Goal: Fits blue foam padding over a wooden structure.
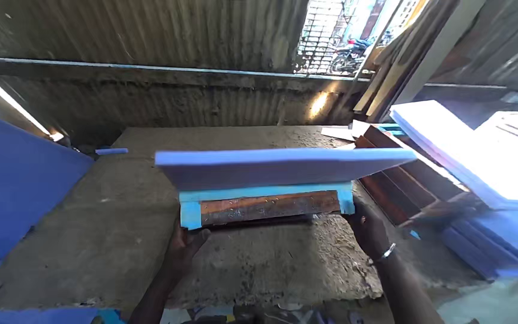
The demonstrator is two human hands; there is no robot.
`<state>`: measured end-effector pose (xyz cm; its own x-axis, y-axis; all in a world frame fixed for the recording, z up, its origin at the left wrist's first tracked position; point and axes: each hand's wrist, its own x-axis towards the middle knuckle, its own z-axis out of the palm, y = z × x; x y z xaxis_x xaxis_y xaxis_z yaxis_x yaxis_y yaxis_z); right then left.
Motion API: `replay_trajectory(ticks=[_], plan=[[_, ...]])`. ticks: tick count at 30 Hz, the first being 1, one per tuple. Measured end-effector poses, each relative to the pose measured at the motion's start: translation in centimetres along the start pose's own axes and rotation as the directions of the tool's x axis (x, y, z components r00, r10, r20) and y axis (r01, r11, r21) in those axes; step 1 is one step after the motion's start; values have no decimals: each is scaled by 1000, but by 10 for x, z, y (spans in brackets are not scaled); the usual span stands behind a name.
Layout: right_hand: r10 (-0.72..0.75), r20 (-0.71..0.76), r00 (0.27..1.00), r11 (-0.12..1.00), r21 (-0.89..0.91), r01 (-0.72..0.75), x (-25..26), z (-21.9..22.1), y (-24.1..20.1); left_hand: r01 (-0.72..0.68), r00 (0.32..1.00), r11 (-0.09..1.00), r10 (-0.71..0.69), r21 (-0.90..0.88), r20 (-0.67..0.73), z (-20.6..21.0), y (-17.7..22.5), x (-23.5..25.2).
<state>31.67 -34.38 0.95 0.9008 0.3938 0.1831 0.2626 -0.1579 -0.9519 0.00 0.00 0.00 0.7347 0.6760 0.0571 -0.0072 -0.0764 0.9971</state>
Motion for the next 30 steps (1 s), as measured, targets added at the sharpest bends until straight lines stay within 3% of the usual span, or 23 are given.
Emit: replay_trajectory(ticks=[4,9,11,13,15,18,21,23,24,26,28,30], plan=[[143,-27,989,990,-11,-144,38,22,-6,40,994,999,-43,-33,-96,12,-4,32],[173,18,985,978,-126,-169,60,27,-24,11,994,999,-7,32,-105,9,-8,58],[121,-43,992,979,-161,-126,62,28,-41,42,995,998,-38,45,-88,6,-10,61],[-86,-120,989,964,-263,52,62,36,-68,19,995,999,-15,39,-100,7,-15,61],[-354,-89,931,874,-385,296,62,52,-104,-42,994,999,43,15,-102,8,-25,58],[-616,127,778,673,-428,603,60,107,-165,-45,993,995,35,-86,-110,-3,-41,69],[-693,391,605,458,-409,789,66,182,-222,-168,974,976,144,-138,-172,-24,-52,97],[-611,561,558,382,-409,829,82,223,-254,-229,973,952,216,-202,-86,-42,-50,121],[-517,641,568,375,-427,823,93,240,-268,-246,969,938,248,-244,-25,-48,-46,134],[-295,744,600,439,-453,776,119,266,-287,-230,948,917,287,-325,137,-58,-36,157],[-70,780,622,511,-507,694,138,285,-299,-190,905,906,310,-378,290,-65,-28,180],[52,765,642,507,-574,643,140,297,-301,-149,859,904,319,-400,400,-69,-27,197]])
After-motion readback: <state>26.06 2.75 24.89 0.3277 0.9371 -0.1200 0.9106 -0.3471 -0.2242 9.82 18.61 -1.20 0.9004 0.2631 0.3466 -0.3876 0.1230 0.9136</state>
